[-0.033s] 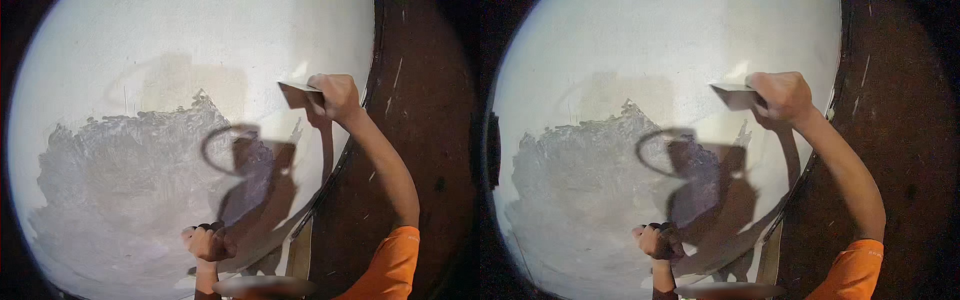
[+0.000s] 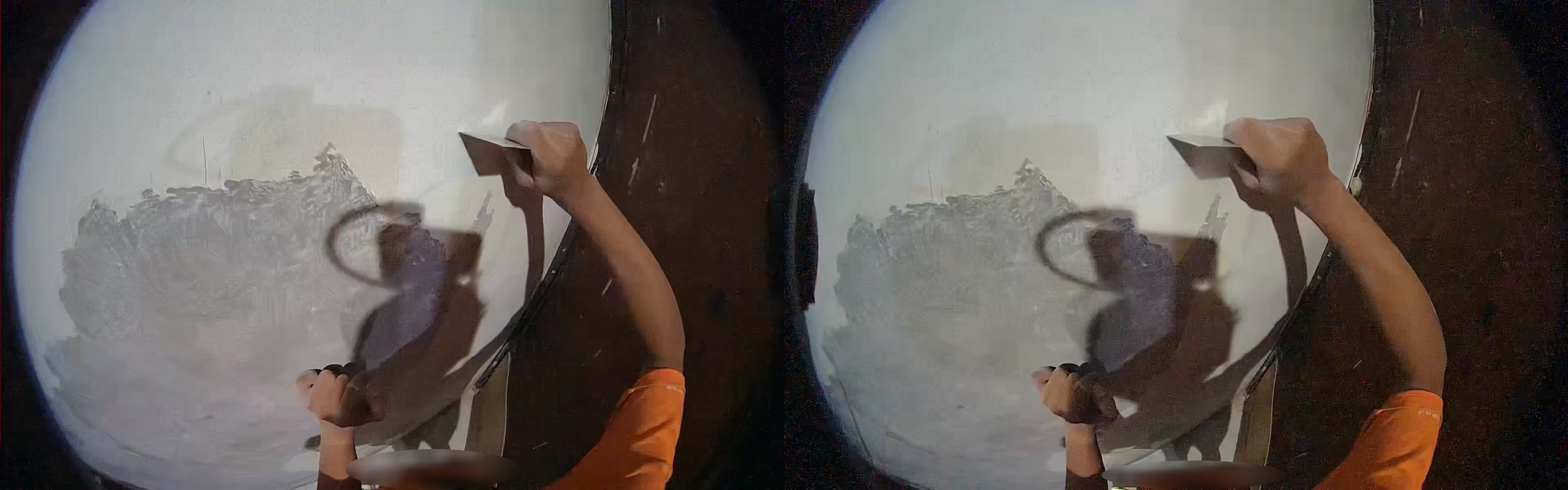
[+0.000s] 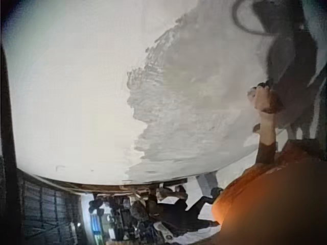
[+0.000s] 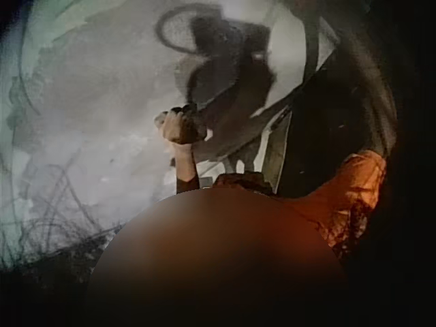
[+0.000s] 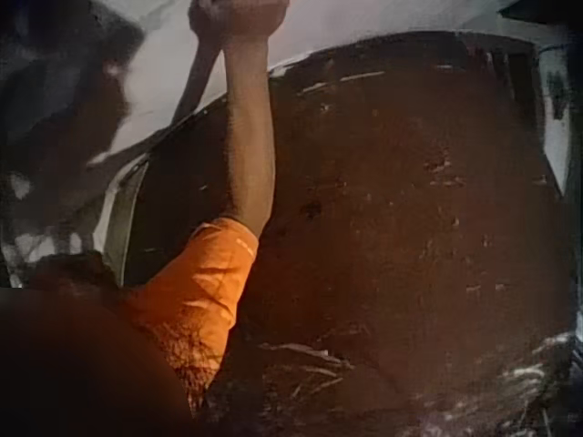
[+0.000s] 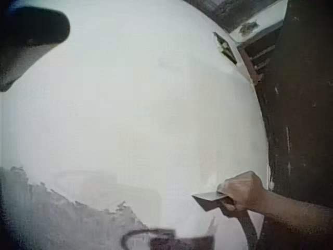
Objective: Using a putty knife and filler to patch and smooth a damaged area on a white wall.
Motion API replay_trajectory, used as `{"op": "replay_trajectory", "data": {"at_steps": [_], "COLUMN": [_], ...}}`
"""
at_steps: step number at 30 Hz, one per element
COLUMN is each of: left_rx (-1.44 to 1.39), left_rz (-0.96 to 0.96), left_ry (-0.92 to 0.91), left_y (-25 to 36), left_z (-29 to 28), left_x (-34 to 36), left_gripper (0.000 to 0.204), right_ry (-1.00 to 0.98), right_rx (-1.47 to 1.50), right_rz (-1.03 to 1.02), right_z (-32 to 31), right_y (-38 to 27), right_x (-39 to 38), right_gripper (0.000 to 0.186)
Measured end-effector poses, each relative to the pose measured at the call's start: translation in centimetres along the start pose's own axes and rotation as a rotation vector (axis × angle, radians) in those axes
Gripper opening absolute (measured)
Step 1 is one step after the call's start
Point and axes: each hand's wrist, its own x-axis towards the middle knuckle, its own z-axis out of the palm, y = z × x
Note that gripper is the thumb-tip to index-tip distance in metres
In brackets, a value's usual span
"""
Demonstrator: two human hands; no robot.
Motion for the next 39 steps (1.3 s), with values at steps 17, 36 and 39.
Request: {"op": "replay_trajectory", "data": {"at_steps": [17,36,39], "left_rx": [-0.204,0.031,0.027], "left_rz": [0.085,0.176,0.176], "left_ry": [0.12,0.063,0.061], "left_y": [1.0,0.3,0.2], "left_z": [-0.1,0.7,0.9], "left_x": [1.6,0.2,0.1], "left_gripper": [0.022,0.029,0.028], "right_ry": [-0.057,0.015,0.036], "right_rx": [-0.158,-0.156,-0.143], "right_rz": [0.169,0.937,0.881], "right_z": [-1.2,-0.8,-0.6], "right_y": [5.5,-5.0,-3.3], "right_x": [-10.0,-9.4,-9.6], "right_gripper": [0.021,0.023,0.018]}}
